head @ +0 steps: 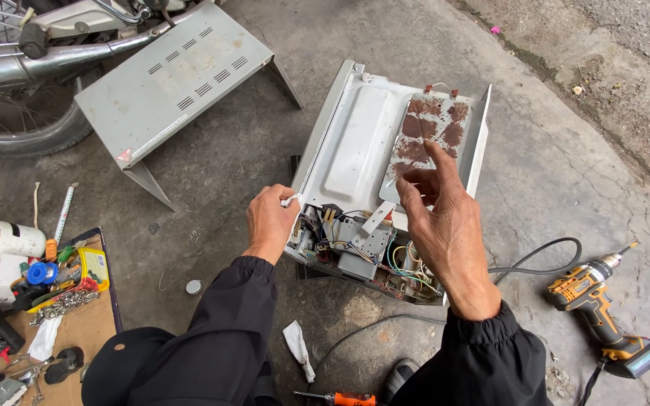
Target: Disassembling a microwave oven to access and repair internal components
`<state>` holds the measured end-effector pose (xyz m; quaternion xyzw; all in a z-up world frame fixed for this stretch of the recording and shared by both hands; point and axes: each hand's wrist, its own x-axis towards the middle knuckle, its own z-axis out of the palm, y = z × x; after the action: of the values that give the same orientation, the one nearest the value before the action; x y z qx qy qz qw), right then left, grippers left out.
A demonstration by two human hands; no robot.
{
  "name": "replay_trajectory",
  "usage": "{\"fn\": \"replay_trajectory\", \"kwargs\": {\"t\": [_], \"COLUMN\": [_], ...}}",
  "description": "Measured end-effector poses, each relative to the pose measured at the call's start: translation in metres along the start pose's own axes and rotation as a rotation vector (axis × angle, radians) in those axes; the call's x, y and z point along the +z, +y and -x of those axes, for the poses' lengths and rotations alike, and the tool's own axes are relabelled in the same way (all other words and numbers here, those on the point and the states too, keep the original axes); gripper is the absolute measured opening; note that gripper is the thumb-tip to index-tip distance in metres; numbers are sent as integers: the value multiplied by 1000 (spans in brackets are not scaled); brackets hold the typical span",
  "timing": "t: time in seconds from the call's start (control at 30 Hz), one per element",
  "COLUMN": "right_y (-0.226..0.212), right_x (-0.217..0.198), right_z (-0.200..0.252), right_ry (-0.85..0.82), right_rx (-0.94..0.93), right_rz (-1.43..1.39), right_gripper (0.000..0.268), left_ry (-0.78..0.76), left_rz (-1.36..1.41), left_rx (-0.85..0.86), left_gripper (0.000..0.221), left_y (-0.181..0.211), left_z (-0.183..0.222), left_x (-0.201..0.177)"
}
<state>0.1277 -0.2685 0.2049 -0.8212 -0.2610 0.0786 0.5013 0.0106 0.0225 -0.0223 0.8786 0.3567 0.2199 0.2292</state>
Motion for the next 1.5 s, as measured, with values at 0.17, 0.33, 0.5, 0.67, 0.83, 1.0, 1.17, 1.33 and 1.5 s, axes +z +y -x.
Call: {"fn": "replay_trajectory", "kwargs": {"t": [0.17,0.33,0.5,0.67,0.83,1.0,1.17,1.33,1.5], "right_y": [-4,-1,-10,13,14,14,15,13,16], "right_x": [-7,-10,-9,5,15,24,24,21,21], "right_z": [7,3,-2,-11,-17,-20,-14,-11,-8], "right_ry": [15,43,18,40,-48,-38,-59,-99,-96], "right_rx": [32,72,195,126,53,84,55,82,62], "right_rz": [17,42,105,128,132,184,209,234,256], "right_gripper": [64,65,68,68,70,64,64,65,65], "left_ry": [-25,-103,-174,-222,-226,-160,-174,-155,-279], "left_rz": [-63,-124,-151,-222,-189,-105,66,62,-121], "left_rx": [-22,-81,-96,-24,61,182,274,287,25], "left_gripper": [14,20,11,13,18,21,30,33,11], "left_y": [5,25,53,74,66,29,19,28,51], "left_z": [-3,-34,-80,-130,-154,-104,-45,-37,-60], "left_x": [3,12,16,33,45,43,6,-12,-14]}}
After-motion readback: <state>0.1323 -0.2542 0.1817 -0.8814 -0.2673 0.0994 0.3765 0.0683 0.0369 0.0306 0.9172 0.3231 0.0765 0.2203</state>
